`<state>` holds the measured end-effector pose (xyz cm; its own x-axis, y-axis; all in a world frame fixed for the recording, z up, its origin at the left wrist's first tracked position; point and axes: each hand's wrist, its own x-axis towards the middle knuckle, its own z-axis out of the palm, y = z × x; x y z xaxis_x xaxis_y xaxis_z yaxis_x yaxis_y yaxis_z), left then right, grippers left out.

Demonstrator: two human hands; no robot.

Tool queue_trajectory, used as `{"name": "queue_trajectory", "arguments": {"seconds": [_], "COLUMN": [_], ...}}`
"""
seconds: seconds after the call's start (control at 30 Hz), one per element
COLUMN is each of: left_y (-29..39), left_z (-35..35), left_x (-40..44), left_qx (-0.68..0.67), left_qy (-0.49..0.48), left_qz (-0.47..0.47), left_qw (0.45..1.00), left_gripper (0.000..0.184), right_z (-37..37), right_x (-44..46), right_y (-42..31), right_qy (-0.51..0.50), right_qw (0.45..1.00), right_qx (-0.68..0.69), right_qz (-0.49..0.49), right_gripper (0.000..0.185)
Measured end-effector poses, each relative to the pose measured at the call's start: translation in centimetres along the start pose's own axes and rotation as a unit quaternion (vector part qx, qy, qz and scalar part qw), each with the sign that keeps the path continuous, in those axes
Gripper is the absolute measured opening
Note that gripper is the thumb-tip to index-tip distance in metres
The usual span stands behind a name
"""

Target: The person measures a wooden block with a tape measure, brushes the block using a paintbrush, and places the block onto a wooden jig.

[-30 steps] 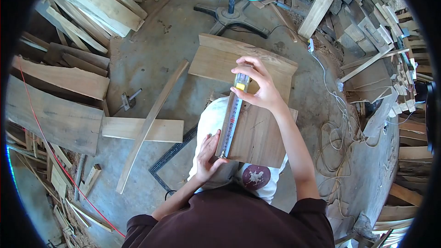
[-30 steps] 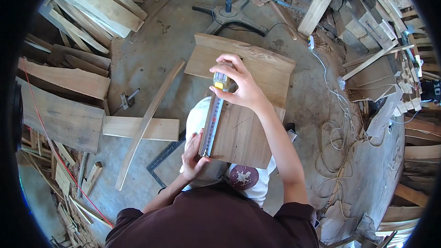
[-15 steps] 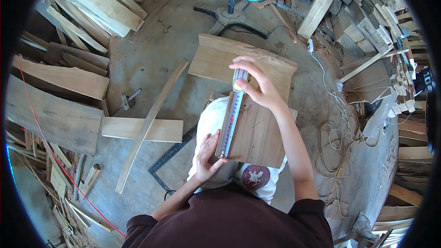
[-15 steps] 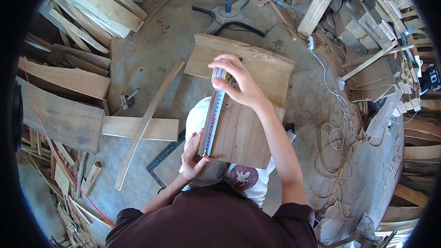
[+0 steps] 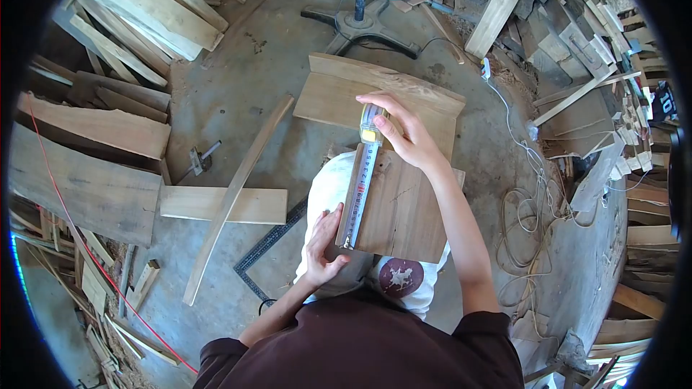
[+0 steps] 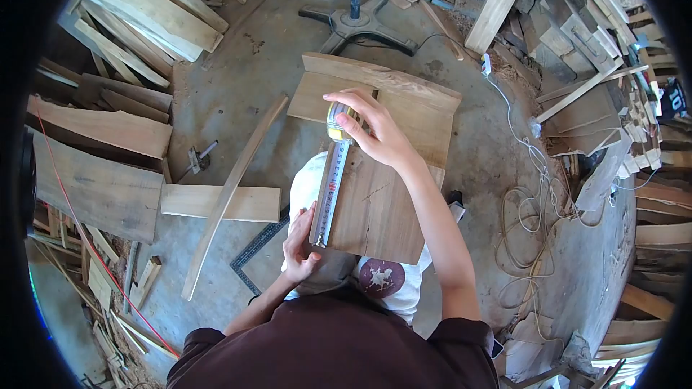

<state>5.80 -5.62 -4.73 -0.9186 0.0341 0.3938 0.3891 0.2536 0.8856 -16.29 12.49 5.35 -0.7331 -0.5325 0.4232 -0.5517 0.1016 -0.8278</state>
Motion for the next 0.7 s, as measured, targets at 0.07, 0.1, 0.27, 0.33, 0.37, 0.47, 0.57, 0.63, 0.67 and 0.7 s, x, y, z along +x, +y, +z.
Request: {"name": "queue_trajectory", "arguments": {"seconds": [0.07,0.1,0.27,0.33,0.37,0.47,0.57,0.63,0.67,0.7], "left_y": [-0.4,-0.5,-0.4,-0.5,-0.5,-0.4,-0.3,-0.3,-0.2,-0.2], "left_z": [0.2,0.2,0.3,0.3,0.3,0.3,0.3,0.3,0.3,0.3], "left_x": [-0.2,-0.3,-0.3,-0.3,-0.3,-0.3,-0.3,-0.2,-0.2,-0.2], "left_qx": [0.021,0.032,0.044,0.047,0.048,0.05,0.05,0.051,0.051,0.052], "left_qy": [-0.001,-0.001,-0.003,-0.004,-0.004,-0.004,-0.001,0.0,0.0,-0.001], "left_qz": [-0.005,-0.008,-0.004,-0.003,-0.003,-0.002,0.0,0.0,0.0,0.0], "left_qw": [1.0,0.999,0.999,0.999,0.999,0.999,0.999,0.999,0.999,0.999], "left_gripper": [0.083,0.083,0.081,0.081,0.082,0.082,0.083,0.083,0.083,0.083], "right_z": [0.0,0.0,-0.1,0.0,-0.1,-0.2,-0.2,-0.3,-0.3,-0.2], "right_x": [0.0,0.0,0.0,0.0,0.0,0.1,0.1,0.2,0.2,0.2], "right_y": [0.0,0.1,-0.1,-0.2,0.0,0.0,-0.9,-0.8,-0.7,-0.7], "right_qy": [0.001,0.001,0.002,0.003,-0.001,-0.013,-0.027,-0.041,-0.032,-0.023], "right_qw": [1.0,1.0,1.0,1.0,1.0,1.0,0.999,0.998,0.998,0.997], "right_qx": [0.0,0.001,0.005,0.007,-0.002,-0.018,-0.021,-0.04,-0.048,-0.055], "right_qz": [-0.003,-0.004,-0.003,0.0,-0.007,-0.009,0.001,-0.024,-0.034,-0.043], "right_gripper": [0.039,0.039,0.037,0.036,0.037,0.043,0.055,0.062,0.063,0.063]}}
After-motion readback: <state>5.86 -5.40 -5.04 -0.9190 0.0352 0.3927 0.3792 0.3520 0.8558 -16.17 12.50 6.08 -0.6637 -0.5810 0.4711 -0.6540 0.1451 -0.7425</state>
